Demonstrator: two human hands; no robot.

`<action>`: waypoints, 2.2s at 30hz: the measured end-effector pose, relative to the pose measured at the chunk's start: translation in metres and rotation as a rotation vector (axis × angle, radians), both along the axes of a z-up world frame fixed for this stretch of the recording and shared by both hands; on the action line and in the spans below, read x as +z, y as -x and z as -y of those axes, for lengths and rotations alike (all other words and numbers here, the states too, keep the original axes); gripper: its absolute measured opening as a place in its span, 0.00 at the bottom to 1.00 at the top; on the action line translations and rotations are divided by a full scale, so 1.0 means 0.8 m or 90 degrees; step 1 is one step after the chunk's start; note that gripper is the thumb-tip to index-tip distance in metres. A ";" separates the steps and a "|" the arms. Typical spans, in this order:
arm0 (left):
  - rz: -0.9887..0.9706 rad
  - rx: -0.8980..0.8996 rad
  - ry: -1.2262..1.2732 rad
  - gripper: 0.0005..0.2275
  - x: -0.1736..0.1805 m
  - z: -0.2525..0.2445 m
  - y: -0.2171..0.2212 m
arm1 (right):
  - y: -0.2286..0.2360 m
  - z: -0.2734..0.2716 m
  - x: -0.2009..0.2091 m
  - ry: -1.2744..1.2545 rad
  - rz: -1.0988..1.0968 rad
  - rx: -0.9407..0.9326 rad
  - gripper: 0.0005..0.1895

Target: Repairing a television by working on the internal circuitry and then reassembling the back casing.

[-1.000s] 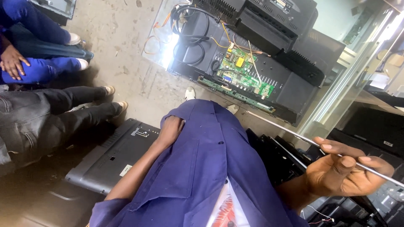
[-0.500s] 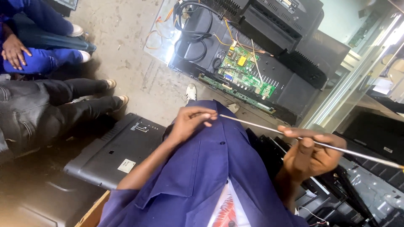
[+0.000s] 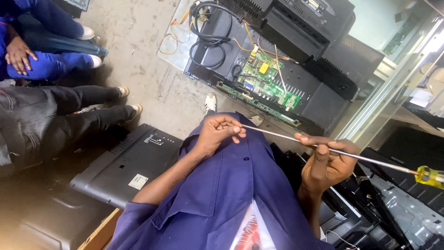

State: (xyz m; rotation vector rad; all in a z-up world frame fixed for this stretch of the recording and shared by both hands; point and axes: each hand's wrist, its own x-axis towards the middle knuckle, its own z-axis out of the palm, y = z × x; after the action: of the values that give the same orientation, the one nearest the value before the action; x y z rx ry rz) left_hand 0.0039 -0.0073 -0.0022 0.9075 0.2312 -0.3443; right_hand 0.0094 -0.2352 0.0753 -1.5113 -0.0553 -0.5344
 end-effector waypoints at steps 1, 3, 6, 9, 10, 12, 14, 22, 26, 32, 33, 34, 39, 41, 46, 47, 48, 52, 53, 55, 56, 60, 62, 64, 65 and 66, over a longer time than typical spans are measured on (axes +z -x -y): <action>-0.008 0.022 -0.015 0.07 0.002 0.002 -0.001 | 0.000 0.000 0.000 -0.003 0.000 0.000 0.10; -0.016 0.045 -0.030 0.07 -0.001 0.003 -0.001 | 0.001 0.002 0.000 -0.005 0.000 0.001 0.10; -0.013 0.052 -0.035 0.07 -0.011 0.003 -0.002 | 0.001 0.005 -0.001 0.002 0.000 0.000 0.09; -0.021 0.076 -0.040 0.07 -0.010 0.007 -0.003 | 0.001 0.008 -0.002 -0.007 0.003 -0.004 0.09; -0.020 0.065 -0.036 0.07 -0.009 0.007 -0.004 | 0.000 0.008 -0.001 -0.009 -0.005 -0.006 0.09; -0.019 0.056 -0.034 0.07 -0.007 0.008 -0.004 | -0.001 0.009 -0.002 -0.012 -0.013 -0.006 0.09; -0.026 0.051 -0.034 0.07 -0.006 0.009 -0.005 | -0.002 0.010 -0.004 -0.023 -0.024 -0.011 0.10; -0.056 0.089 0.004 0.07 -0.014 0.012 -0.011 | 0.004 0.027 -0.033 -0.059 -0.117 0.013 0.12; -0.080 0.109 0.045 0.09 -0.018 0.020 -0.014 | 0.010 0.033 -0.041 -0.091 -0.163 0.023 0.11; -0.006 0.017 0.118 0.27 -0.009 0.027 -0.021 | 0.012 0.042 -0.051 -0.101 -0.125 0.002 0.11; -0.006 0.015 0.119 0.27 -0.008 0.023 -0.026 | 0.014 0.046 -0.051 -0.100 -0.125 0.000 0.11; 0.005 0.026 0.071 0.27 -0.007 0.019 -0.033 | 0.016 0.050 -0.051 -0.100 -0.116 -0.006 0.11; 0.180 -0.067 -0.464 0.15 -0.058 -0.047 -0.117 | 0.017 0.037 -0.033 -0.084 -0.093 -0.065 0.10; 0.476 -0.149 -0.803 0.09 -0.056 -0.054 -0.161 | 0.014 0.013 -0.003 -0.029 -0.137 -0.118 0.06; 0.609 -0.269 -1.028 0.23 -0.090 -0.035 -0.235 | 0.021 -0.028 0.003 -0.035 -0.146 -0.240 0.11; 0.635 -0.246 -1.116 0.23 -0.094 -0.033 -0.248 | 0.016 -0.035 0.005 -0.017 -0.138 -0.250 0.11; 0.638 -0.243 -1.114 0.23 -0.106 -0.030 -0.254 | 0.020 -0.041 0.004 -0.014 -0.135 -0.251 0.11; 0.696 -0.290 -1.032 0.07 -0.143 -0.039 -0.271 | 0.019 -0.066 -0.002 -0.003 -0.122 -0.301 0.13; 0.761 -0.254 -1.007 0.04 -0.150 -0.033 -0.276 | 0.018 -0.067 -0.001 0.015 -0.118 -0.308 0.12; 0.725 -0.300 -0.922 0.03 -0.140 -0.039 -0.269 | 0.024 -0.073 0.000 0.031 -0.114 -0.315 0.13; 0.692 -0.337 -0.846 0.05 -0.134 -0.041 -0.272 | 0.023 -0.075 -0.002 0.040 -0.101 -0.316 0.13; 0.627 -0.420 -0.712 0.02 -0.142 -0.051 -0.259 | 0.020 -0.080 0.003 0.063 -0.116 -0.328 0.15; 0.514 -0.409 -0.606 0.08 -0.105 -0.056 -0.267 | 0.009 -0.088 0.012 0.089 -0.114 -0.285 0.12; 0.514 -0.390 -0.596 0.10 -0.118 -0.052 -0.275 | 0.002 -0.088 0.012 0.092 -0.107 -0.284 0.13; 0.489 -0.376 -0.582 0.14 -0.128 -0.050 -0.263 | 0.007 -0.086 0.016 0.098 -0.122 -0.273 0.13; 0.480 -0.377 -0.579 0.14 -0.120 -0.047 -0.256 | 0.009 -0.082 0.016 0.101 -0.130 -0.270 0.13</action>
State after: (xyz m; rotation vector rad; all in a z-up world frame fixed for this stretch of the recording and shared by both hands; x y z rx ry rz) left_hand 0.2088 0.0306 -0.0981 1.9381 -0.6529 -0.4171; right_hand 0.0021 -0.1694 0.0884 -1.7359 0.3981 -0.7214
